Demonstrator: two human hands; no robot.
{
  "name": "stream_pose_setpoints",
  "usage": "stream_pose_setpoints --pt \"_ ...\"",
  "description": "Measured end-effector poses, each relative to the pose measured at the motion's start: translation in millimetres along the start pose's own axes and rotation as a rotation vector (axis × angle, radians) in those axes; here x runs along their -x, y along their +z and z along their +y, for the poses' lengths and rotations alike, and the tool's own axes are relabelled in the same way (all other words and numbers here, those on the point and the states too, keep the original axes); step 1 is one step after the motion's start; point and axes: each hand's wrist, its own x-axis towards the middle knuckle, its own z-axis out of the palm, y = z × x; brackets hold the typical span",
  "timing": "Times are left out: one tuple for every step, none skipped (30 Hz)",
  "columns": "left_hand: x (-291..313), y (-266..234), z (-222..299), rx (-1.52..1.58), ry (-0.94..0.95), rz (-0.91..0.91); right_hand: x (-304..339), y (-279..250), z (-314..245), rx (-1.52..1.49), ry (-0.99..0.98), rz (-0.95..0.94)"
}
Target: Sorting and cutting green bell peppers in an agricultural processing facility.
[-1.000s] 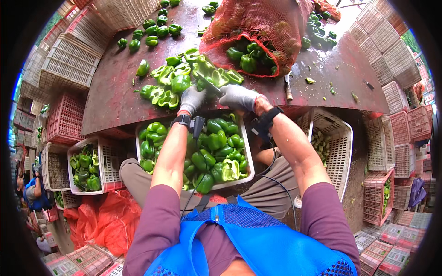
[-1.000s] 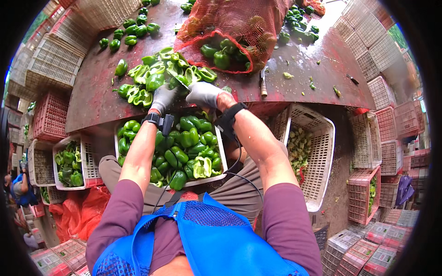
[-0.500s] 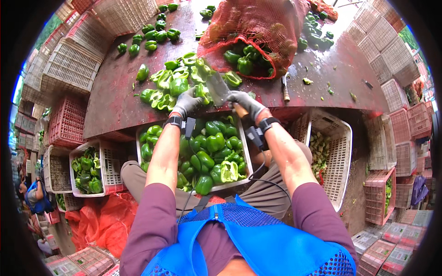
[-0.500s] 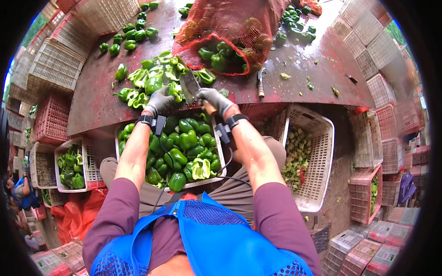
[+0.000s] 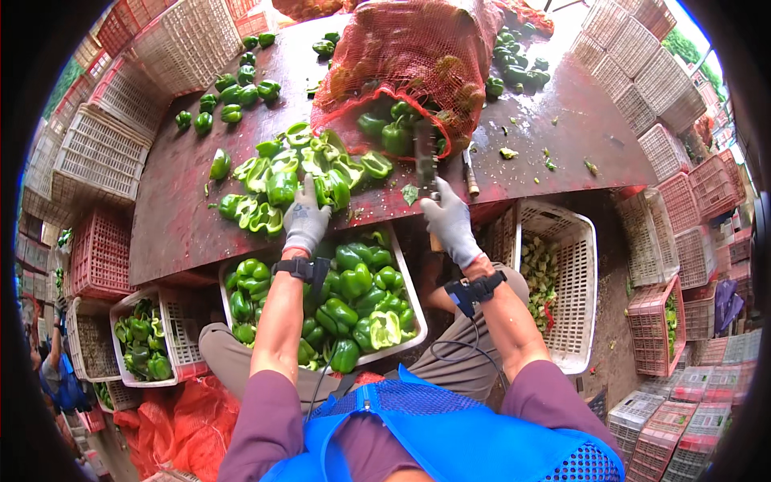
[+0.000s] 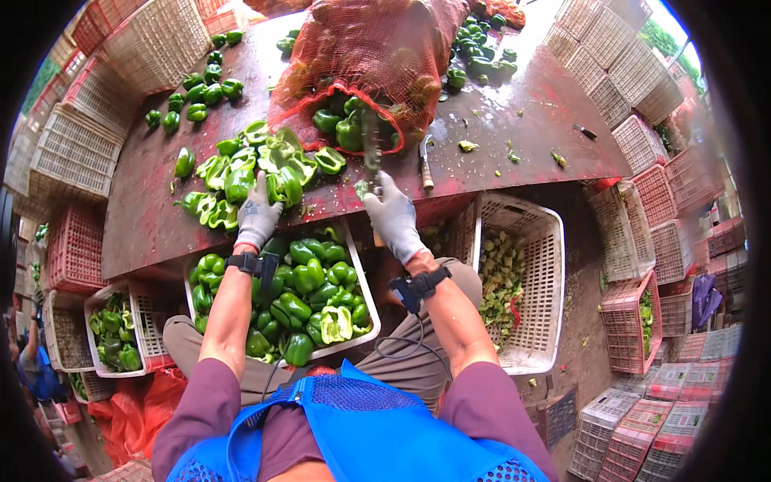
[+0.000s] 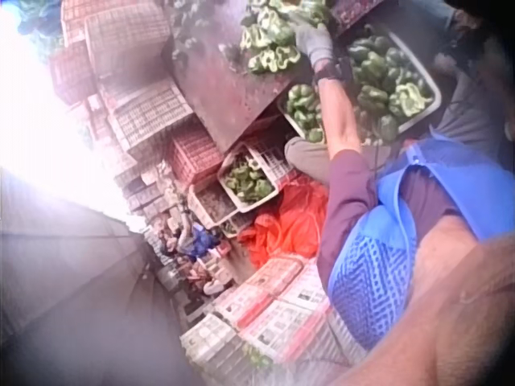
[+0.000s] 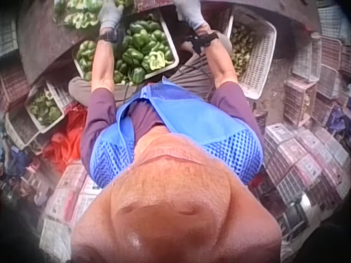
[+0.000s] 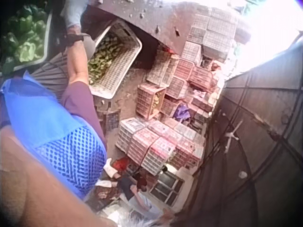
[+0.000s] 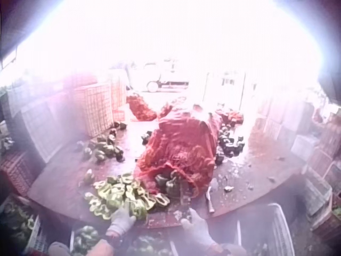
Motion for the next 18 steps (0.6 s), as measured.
stream_pose_setpoints --pt "-5.8 -18.0 29.6 0.005 0.063 0.028 -4.2 -8.9 11.5 -0.041 0.026 0.065" --pt "-14.1 -36.5 49.6 -0.002 0.118 0.066 -8.4 -10.1 18.1 -0.094 0.043 0.12" --pt "-26.2 -48.1 67.2 -0.011 0.169 0.114 -15.3 -7.3 24.8 -0.114 -0.013 0.159" --pt "-46.6 -54.5 86.6 0.074 0.269 0.181 -25.2 -4.4 32.4 -0.134 -0.076 0.202" --pt "-66.8 -56.3 118.4 0.114 0.271 0.148 -34.0 -4.5 41.2 -0.148 -0.129 0.249" --pt "-91.9 -51.4 128.0 0.079 0.311 0.191 -34.0 4.1 22.3 -0.319 -0.041 0.176" --pt "-109.6 -43.3 168.2 0.115 0.31 0.093 -41.3 -3.2 28.1 -0.333 -0.02 0.164" --pt "-133.8 -29.3 186.6 0.067 0.325 0.107 -49.7 -2.4 25.3 -0.365 -0.017 0.128" --pt "-153.8 -14.3 216.3 0.017 0.299 0.056 -60.5 -7.8 30.4 -0.383 -0.008 0.109" --pt "-177.4 -1.3 236.7 -0.025 0.272 0.048 -68.2 -9.7 32.7 -0.41 0.008 0.103" --pt "-199.7 11.7 251.0 -0.069 0.242 0.037 -76.9 -12.8 32.2 -0.403 -0.005 0.096" --pt "-215.3 26.2 269.4 -0.046 0.226 0.033 -84.5 -20.7 37.6 -0.384 -0.006 0.099" --pt "-231.0 37.4 284.6 -0.026 0.208 0.031 -93.6 -26.1 46.3 -0.368 -0.01 0.098" --pt "-254.9 40.1 271.4 -0.026 0.228 0.059 -103.0 -19.8 46.7 -0.351 -0.07 0.101" --pt "-262.9 48.7 284.5 -0.057 0.276 0.038 -112.2 -26.8 62.5 -0.307 -0.075 0.137" --pt "-267.9 53.0 291.0 -0.044 0.256 -0.009 -119.8 -32.5 75.8 -0.265 -0.085 0.168" --pt "-268.8 55.4 294.9 -0.038 0.236 -0.056 -123.0 -36.0 87.3 -0.229 -0.094 0.196" --pt "-273.5 48.6 273.3 0.055 0.216 -0.022 -120.8 -35.2 77.3 -0.338 -0.004 0.138"
